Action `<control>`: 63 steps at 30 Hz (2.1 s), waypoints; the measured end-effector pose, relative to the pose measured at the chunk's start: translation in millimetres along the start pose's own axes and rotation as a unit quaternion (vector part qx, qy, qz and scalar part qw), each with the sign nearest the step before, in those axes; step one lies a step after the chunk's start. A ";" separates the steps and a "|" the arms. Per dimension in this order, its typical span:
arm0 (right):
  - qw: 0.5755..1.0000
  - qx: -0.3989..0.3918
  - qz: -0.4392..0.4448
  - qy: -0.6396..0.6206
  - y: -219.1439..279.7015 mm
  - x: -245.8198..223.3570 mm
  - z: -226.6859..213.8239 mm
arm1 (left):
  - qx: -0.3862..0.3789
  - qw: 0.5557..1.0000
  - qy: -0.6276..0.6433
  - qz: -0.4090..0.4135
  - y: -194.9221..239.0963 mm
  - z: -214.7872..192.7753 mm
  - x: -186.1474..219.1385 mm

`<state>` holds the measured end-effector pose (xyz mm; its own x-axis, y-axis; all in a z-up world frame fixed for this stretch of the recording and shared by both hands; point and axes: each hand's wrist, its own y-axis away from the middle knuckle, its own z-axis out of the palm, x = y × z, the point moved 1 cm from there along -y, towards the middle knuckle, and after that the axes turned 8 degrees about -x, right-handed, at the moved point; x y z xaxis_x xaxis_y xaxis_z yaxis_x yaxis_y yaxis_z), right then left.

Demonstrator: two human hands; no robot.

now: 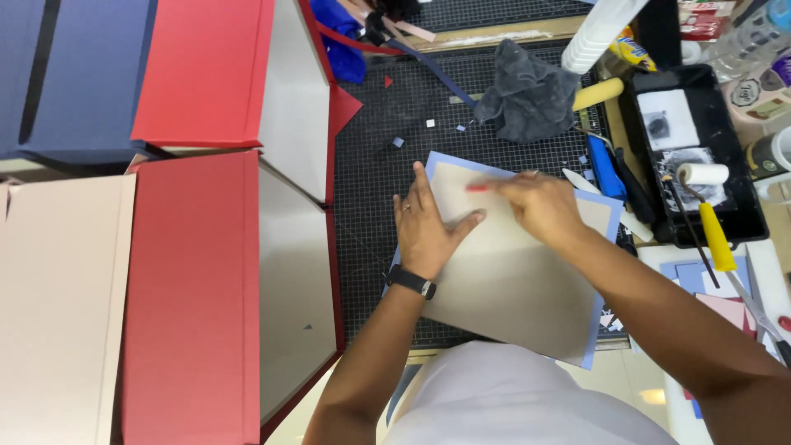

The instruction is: Smoothing the edges of a cardboard box lid using a squeegee and trimming excess material with scissors.

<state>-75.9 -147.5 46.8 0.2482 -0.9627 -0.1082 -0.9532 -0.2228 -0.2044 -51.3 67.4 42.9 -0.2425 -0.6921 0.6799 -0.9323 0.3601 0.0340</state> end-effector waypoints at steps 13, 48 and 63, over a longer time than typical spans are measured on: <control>0.990 0.046 0.046 -0.128 63.1 88.1 -34.4 | 0.031 0.997 -0.070 0.019 19.2 9.9 2.3; 0.979 0.134 -0.155 -0.011 -20.5 100.0 48.1 | 0.042 0.979 -0.196 -0.042 -106.2 69.7 -12.3; 0.986 -0.070 -0.135 -0.064 135.9 104.2 -14.8 | 0.028 0.978 -0.200 -0.061 -103.6 62.6 0.4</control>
<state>-182.2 -280.3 22.2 0.5074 -0.8400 -0.1922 -0.8617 -0.4961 -0.1067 28.4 -9.3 -6.1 -0.2044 -0.9206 0.3326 -0.9711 0.2335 0.0496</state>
